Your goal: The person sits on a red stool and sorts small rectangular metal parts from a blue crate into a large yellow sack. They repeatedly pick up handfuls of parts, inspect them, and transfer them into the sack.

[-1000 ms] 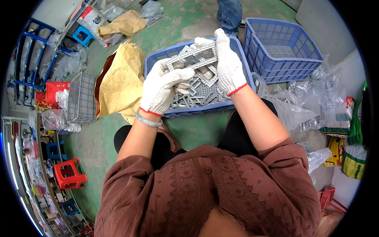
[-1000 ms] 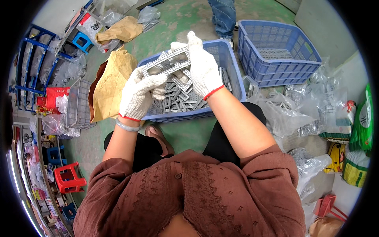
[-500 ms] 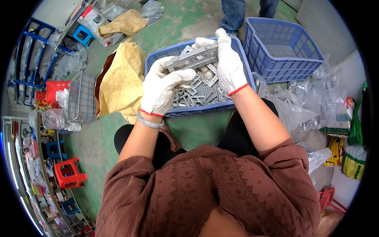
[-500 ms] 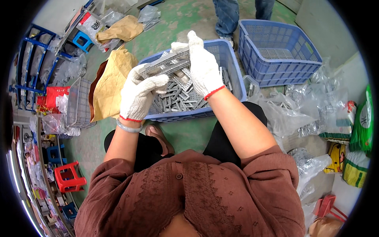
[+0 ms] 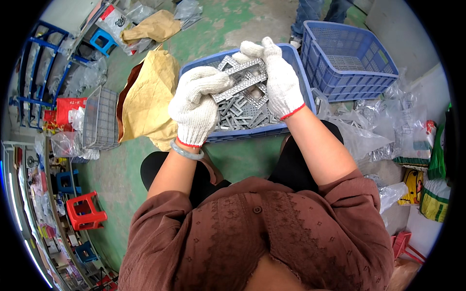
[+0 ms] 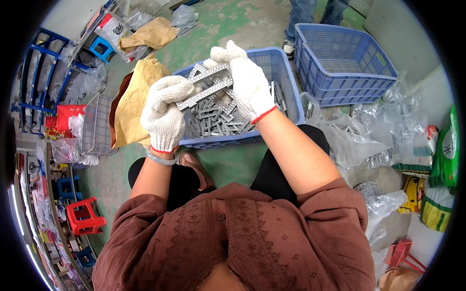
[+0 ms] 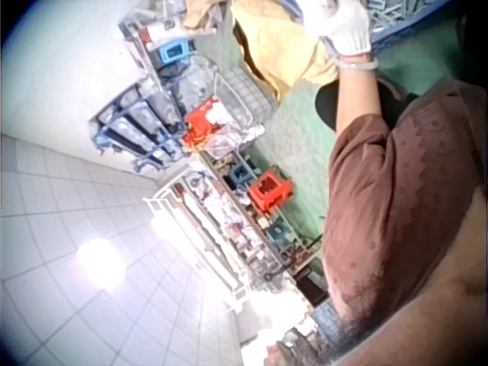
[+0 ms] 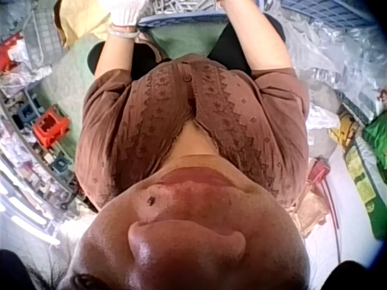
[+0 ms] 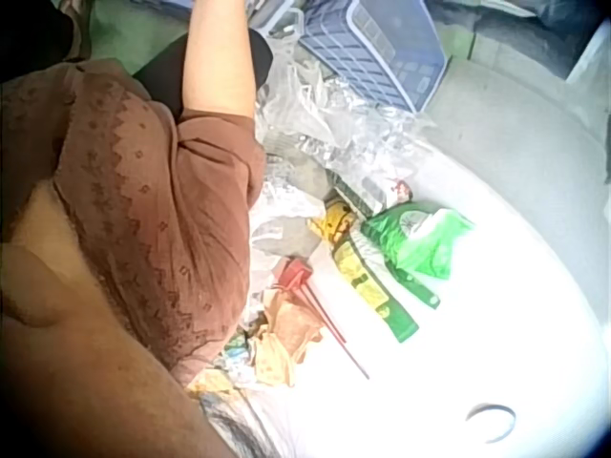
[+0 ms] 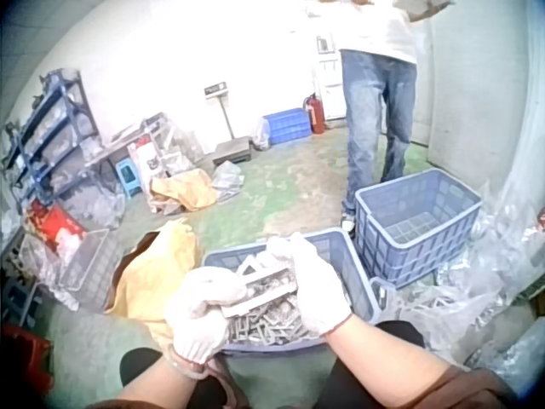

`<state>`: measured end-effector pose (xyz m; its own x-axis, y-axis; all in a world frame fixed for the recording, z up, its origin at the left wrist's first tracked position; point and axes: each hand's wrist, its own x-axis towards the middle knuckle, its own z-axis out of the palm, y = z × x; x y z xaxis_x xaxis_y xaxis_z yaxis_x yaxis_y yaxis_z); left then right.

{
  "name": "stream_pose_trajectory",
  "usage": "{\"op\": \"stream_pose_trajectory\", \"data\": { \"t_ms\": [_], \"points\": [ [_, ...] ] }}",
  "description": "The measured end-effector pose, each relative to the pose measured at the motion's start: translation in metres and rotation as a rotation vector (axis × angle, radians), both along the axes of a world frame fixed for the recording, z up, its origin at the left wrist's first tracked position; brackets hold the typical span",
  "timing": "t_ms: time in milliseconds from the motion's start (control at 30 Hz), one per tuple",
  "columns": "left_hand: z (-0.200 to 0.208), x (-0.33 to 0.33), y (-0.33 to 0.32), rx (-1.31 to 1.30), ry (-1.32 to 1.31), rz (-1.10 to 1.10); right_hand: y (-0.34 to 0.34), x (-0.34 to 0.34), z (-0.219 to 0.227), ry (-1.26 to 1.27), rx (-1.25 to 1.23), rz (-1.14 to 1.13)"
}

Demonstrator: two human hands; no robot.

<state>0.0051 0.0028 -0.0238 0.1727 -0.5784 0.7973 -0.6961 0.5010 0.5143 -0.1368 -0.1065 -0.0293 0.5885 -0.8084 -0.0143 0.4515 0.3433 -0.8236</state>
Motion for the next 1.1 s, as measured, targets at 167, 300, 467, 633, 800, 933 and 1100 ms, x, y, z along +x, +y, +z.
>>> {"op": "stream_pose_trajectory", "data": {
  "t_ms": [167,300,467,633,800,933,1100],
  "points": [
    [-0.001,0.002,0.002,-0.015,-0.005,0.006,-0.001,0.001,0.000,-0.067,0.052,-0.006],
    [0.001,0.002,0.000,-0.049,-0.057,0.029,-0.002,0.000,-0.002,-0.079,0.039,-0.007],
    [-0.009,0.011,0.001,-0.011,0.003,0.026,0.000,0.000,-0.003,-0.105,0.022,-0.005],
    [-0.012,0.010,0.003,0.055,0.194,-0.024,0.000,-0.001,-0.004,-0.117,-0.057,0.001],
    [-0.002,0.004,0.008,0.263,0.648,-0.181,0.003,-0.006,0.006,0.016,-0.041,0.005],
    [0.003,0.001,0.009,0.441,0.934,-0.159,0.002,0.000,-0.003,-0.007,-0.075,-0.004],
    [0.001,0.004,0.010,0.474,1.033,-0.185,-0.001,-0.001,-0.011,0.004,-0.177,-0.008]
  ]
}}
